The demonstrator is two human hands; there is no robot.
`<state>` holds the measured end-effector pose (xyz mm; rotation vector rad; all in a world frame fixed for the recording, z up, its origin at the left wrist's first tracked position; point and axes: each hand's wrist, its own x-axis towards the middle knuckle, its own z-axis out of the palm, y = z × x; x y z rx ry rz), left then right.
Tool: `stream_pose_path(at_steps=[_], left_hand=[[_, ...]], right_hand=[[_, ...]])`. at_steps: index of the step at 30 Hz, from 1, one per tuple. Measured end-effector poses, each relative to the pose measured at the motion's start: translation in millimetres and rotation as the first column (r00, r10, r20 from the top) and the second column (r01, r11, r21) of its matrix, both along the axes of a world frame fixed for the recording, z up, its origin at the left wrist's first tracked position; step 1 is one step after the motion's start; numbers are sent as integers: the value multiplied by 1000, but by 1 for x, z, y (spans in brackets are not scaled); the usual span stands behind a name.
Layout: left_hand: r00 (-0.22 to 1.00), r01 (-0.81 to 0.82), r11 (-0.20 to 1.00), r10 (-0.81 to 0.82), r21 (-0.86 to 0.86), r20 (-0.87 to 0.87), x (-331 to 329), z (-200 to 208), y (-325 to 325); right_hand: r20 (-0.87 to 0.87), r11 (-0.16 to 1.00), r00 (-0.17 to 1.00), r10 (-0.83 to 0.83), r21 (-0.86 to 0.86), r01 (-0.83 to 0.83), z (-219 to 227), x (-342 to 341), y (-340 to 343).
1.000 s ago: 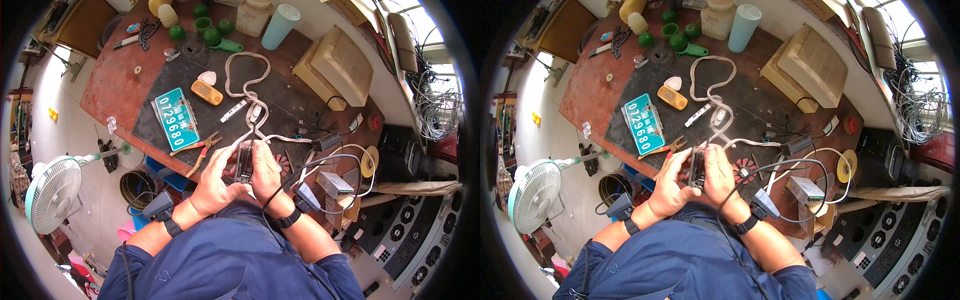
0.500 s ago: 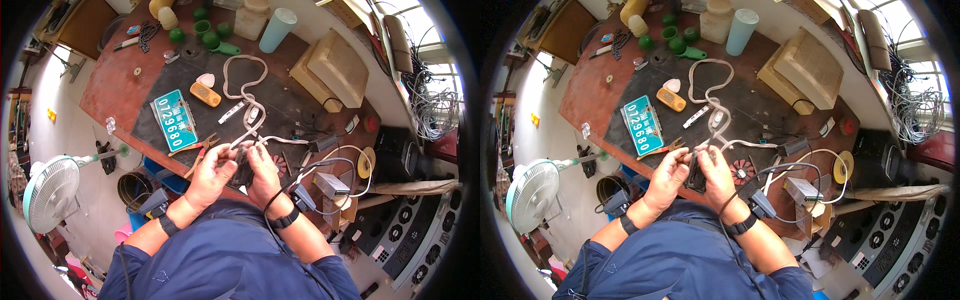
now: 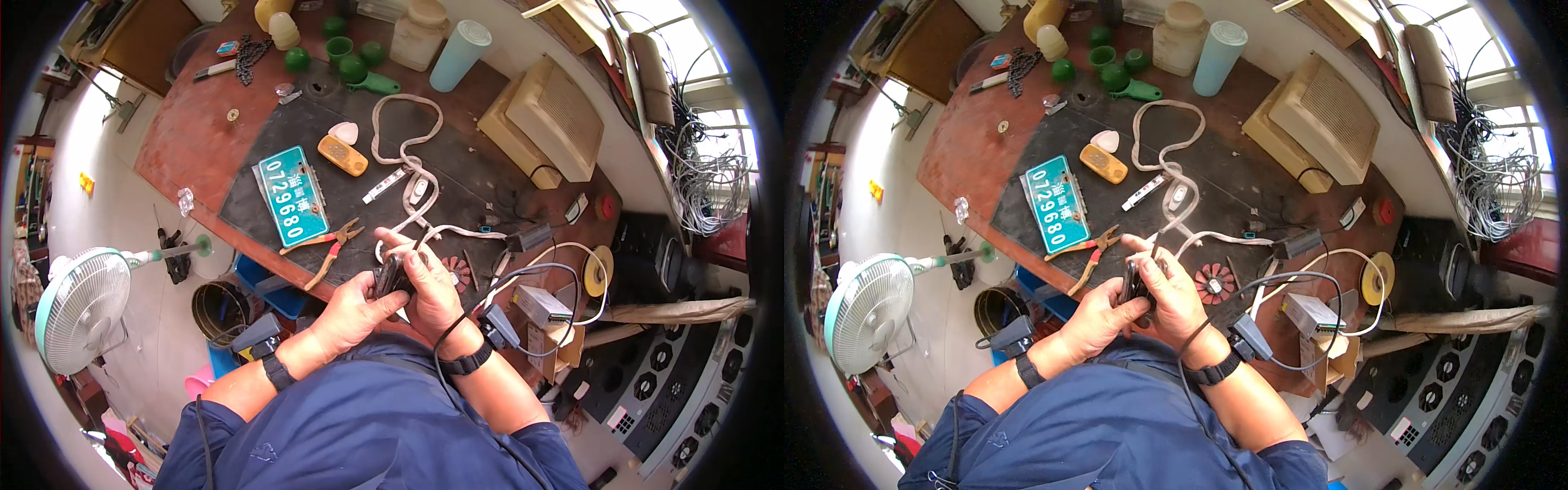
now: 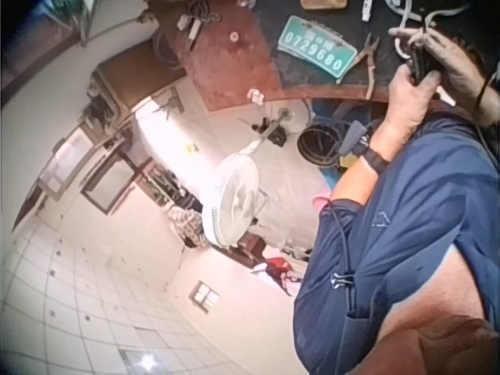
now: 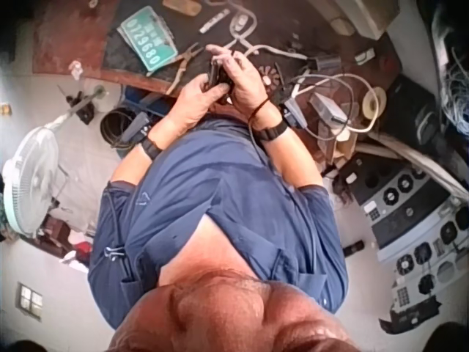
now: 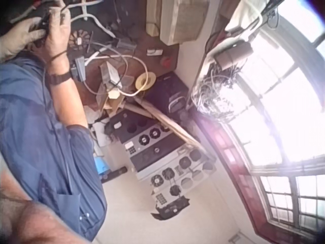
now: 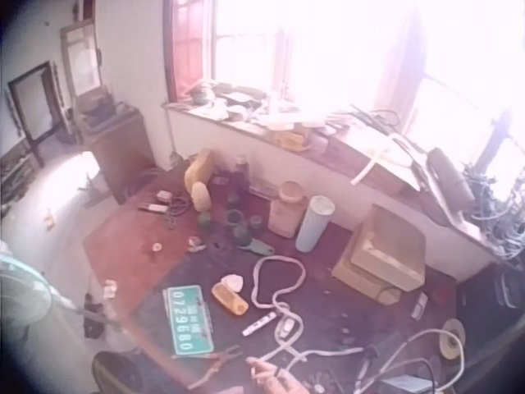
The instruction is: Assembling or repairing small electronic components, including using pliers and applying adhesive to a metal plate.
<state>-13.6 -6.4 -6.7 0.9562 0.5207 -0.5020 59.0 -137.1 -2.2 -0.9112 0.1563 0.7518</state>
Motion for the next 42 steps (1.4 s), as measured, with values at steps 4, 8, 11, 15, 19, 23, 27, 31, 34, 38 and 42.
stream_pose_path(at_steps=[4, 8, 11, 15, 19, 23, 27, 31, 34, 38, 42], left_hand=[[992, 39, 946, -75, 321, 100, 0, 10, 2], [942, 45, 818, -225, 573, 248, -10, 0, 2], [887, 63, 613, -396, 788, 236, -6, 13, 5], [874, -122, 623, -302, 773, 381, -9, 11, 3], [848, -171, 636, -294, 753, 441, -14, 1, 4], [837, -155, 719, -268, 678, 476, -16, 2, 5], [879, -91, 873, -155, 480, 450, -11, 6, 1], [829, 307, 654, -540, 692, 143, -9, 11, 20], [921, 279, 728, -388, 626, 41, -24, -15, 35], [966, 193, 640, -256, 743, -31, -40, -40, 58], [986, 67, 467, -168, 881, 14, -45, -62, 81]], right_hand=[[-18, 995, 1000, 19, 97, -17, -8, -2, -4], [-70, 997, 998, 3, 78, 2, -14, -12, -2], [-95, 996, 994, 50, 80, -42, -12, -12, -3], [-210, 947, 954, 215, 282, -152, -9, -12, -3], [-130, 942, 961, 242, 268, -201, -9, -16, -3], [-154, 915, 923, 353, 262, -307, -10, -10, -7], [-82, 966, 966, 244, 114, -234, -5, -11, -7], [-171, 995, 982, 77, 81, -64, -12, -11, -16], [-259, 990, 966, -12, 130, 47, -20, -2, -30], [-226, 992, 974, -15, 116, 42, -28, 1, -41], [-322, 966, 947, -10, 242, 93, -27, 3, -43]])
